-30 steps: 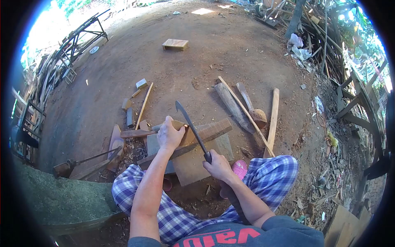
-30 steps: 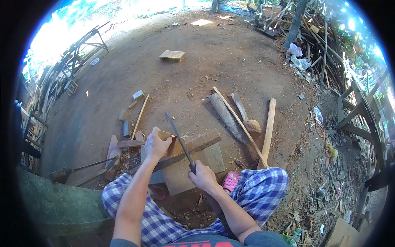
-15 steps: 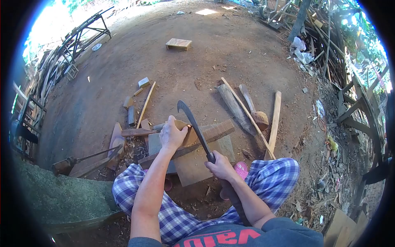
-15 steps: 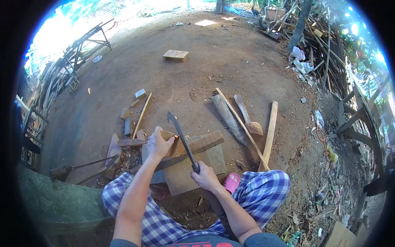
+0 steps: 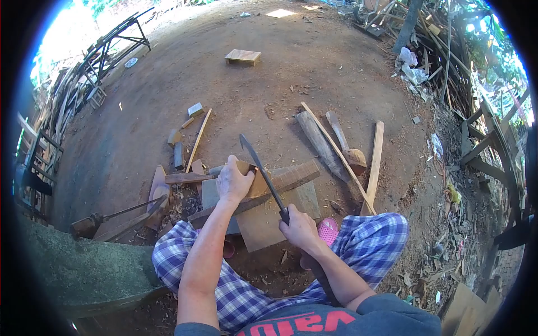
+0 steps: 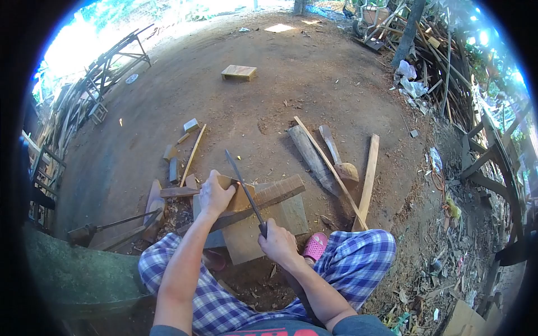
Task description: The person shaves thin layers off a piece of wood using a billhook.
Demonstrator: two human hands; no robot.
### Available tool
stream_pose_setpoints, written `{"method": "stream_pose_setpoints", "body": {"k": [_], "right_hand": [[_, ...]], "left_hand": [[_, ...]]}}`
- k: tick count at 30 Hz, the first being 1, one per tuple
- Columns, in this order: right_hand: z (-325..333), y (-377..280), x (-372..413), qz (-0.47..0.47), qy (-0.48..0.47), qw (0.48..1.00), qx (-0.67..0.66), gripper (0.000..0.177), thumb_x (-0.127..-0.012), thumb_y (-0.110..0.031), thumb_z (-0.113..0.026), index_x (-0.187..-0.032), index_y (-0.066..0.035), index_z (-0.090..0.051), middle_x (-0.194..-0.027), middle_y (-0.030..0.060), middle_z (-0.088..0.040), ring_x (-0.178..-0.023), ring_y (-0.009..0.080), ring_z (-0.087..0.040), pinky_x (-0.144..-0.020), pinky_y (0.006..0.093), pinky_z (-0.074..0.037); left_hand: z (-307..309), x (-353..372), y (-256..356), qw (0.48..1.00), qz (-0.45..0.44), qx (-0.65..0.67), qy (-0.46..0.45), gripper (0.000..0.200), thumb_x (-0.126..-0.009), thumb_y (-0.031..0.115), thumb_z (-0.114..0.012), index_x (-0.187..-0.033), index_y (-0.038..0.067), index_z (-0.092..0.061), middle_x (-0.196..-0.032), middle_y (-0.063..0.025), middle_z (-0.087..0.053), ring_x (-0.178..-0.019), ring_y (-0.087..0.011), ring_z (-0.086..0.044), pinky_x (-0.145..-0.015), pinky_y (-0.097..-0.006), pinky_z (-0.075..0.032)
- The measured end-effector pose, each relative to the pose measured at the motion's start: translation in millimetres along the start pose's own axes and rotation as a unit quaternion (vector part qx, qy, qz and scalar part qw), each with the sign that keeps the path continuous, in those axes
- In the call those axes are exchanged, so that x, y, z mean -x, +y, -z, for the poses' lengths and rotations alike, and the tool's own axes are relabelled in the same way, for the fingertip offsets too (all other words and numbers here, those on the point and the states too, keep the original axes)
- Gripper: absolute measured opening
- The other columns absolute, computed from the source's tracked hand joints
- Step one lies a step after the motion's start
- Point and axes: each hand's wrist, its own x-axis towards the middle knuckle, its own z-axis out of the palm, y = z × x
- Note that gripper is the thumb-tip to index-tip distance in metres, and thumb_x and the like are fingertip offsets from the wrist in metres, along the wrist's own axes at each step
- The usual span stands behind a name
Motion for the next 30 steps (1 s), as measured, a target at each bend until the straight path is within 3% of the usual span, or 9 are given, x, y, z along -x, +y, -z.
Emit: {"method": "stream_pose_setpoints", "body": {"k": [14,16,30], "right_hand": [[-2.2,5.3,1.0,0.016,0.008,1.0,-0.005,0.034,-0.085,-0.026,-0.06,-0.107,-0.003,-0.049,-0.088,0.0293,-0.066,-0.086,0.0485,-0.064,-0.079,0.0568,-0.048],[1.3,1.8,3.0,0.012,0.004,1.0,-0.008,0.034,-0.085,-0.026,-0.06,-0.107,-0.003,-0.049,-0.088,0.0293,-0.066,-0.086,0.0486,-0.064,-0.079,0.0566,-0.048],[-5.2,6.0,-8.0,0.013,-0.031,0.999,-0.042,0.038,-0.084,-0.031,-0.063,-0.105,-0.003,-0.05,-0.093,0.0279,-0.066,-0.092,0.0465,-0.063,-0.079,0.0539,-0.048]], "left_hand": [[7.2,2.6,5.4,1.0,-0.005,0.022,-0.01,0.04,-0.075,0.026,-0.074,-0.102,0.007,-0.051,-0.096,-0.0215,-0.067,-0.093,-0.0411,-0.065,-0.078,-0.0496,-0.05],[13.0,3.9,10.2,0.999,-0.037,0.001,0.009,0.038,-0.075,0.024,-0.074,-0.1,0.007,-0.051,-0.096,-0.0209,-0.066,-0.093,-0.0411,-0.064,-0.078,-0.0499,-0.05],[13.8,5.9,6.4,1.0,-0.011,-0.026,-0.007,0.04,-0.076,0.023,-0.073,-0.104,0.007,-0.049,-0.099,-0.0203,-0.065,-0.096,-0.0414,-0.063,-0.08,-0.0502,-0.049]]}}
